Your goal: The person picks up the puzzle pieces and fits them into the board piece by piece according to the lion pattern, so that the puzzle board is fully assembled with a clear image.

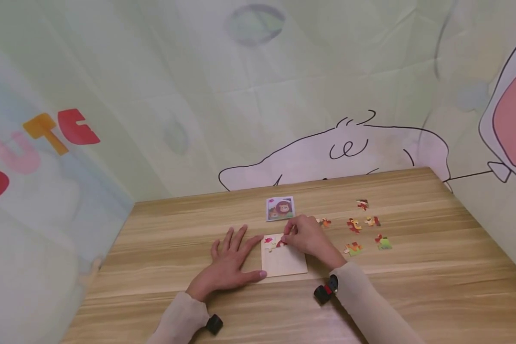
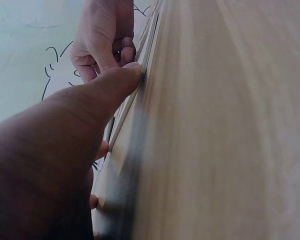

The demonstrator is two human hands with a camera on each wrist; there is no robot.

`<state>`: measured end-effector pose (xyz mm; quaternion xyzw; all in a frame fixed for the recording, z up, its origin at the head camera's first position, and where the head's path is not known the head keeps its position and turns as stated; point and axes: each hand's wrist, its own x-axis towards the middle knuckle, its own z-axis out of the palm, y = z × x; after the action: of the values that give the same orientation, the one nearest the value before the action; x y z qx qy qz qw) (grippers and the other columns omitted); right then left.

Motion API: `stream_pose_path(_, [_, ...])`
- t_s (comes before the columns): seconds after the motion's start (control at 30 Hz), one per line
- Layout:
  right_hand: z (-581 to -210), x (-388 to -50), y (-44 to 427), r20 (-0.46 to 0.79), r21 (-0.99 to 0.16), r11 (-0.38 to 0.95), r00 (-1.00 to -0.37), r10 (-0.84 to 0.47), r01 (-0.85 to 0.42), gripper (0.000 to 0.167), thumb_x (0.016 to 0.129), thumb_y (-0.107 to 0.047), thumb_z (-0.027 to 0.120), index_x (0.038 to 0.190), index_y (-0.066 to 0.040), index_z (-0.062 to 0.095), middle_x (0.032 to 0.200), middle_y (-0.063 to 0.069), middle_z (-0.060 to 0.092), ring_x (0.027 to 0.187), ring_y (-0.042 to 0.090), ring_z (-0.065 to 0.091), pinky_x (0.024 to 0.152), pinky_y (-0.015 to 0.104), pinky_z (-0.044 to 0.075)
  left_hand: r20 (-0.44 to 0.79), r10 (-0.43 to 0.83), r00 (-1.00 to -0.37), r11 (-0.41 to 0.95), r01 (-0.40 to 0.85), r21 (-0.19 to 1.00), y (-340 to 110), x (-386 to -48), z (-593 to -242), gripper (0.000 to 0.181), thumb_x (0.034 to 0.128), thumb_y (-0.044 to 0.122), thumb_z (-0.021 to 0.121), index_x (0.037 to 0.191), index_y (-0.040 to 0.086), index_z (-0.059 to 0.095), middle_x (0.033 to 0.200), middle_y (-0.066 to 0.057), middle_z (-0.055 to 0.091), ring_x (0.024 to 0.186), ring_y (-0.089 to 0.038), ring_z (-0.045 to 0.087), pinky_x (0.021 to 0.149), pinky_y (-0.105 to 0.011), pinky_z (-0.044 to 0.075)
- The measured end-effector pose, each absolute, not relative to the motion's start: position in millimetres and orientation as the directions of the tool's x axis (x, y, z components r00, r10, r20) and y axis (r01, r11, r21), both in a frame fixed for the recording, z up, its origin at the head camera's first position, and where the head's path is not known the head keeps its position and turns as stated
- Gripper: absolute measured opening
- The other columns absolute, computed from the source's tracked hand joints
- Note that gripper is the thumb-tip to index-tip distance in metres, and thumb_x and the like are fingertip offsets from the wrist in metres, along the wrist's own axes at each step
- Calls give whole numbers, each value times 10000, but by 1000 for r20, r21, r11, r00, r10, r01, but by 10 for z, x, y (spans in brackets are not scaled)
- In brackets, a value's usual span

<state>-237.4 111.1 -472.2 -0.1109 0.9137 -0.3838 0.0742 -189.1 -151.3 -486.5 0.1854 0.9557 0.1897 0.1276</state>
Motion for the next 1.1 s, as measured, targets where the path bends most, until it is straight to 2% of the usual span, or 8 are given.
stream_pose_path(0.5, [-4736, -2400, 1097, -103, -710, 693, -956, -276, -124, 96, 948, -197, 829, 946, -149, 746, 744, 3, 634, 655, 144, 540, 568, 249, 393, -175, 406, -897, 858, 308, 410, -1514, -1896, -4856, 904, 911, 794, 631, 1673, 427, 311, 1837, -117, 54, 1676, -515, -37, 1249, -819, 12])
stream_pose_path(0.73, [-4769, -2380, 1082, -32, -692, 698, -958, -286, -185, 122, 945, -162, 820, 869, -140, 727, 734, -8, 665, 670, 135, 545, 590, 253, 401, -175, 403, -898, 862, 308, 403, -1516, -1894, -4866, 905, 907, 794, 634, 1671, 433, 310, 1839, -114, 51, 1677, -514, -36, 1250, -820, 16])
stream_pose_path(1.1, [-4790, -2351, 1030, -13, -684, 710, -970, -244, -170, 127, 942, -169, 823, 881, -130, 719, 716, -6, 649, 654, 135, 537, 575, 250, 385, -172, 409, -896, 857, 313, 409, -1519, -1895, -4874, 901, 903, 806, 626, 1666, 441, 317, 1838, -109, 58, 1675, -518, -38, 1243, -826, 7])
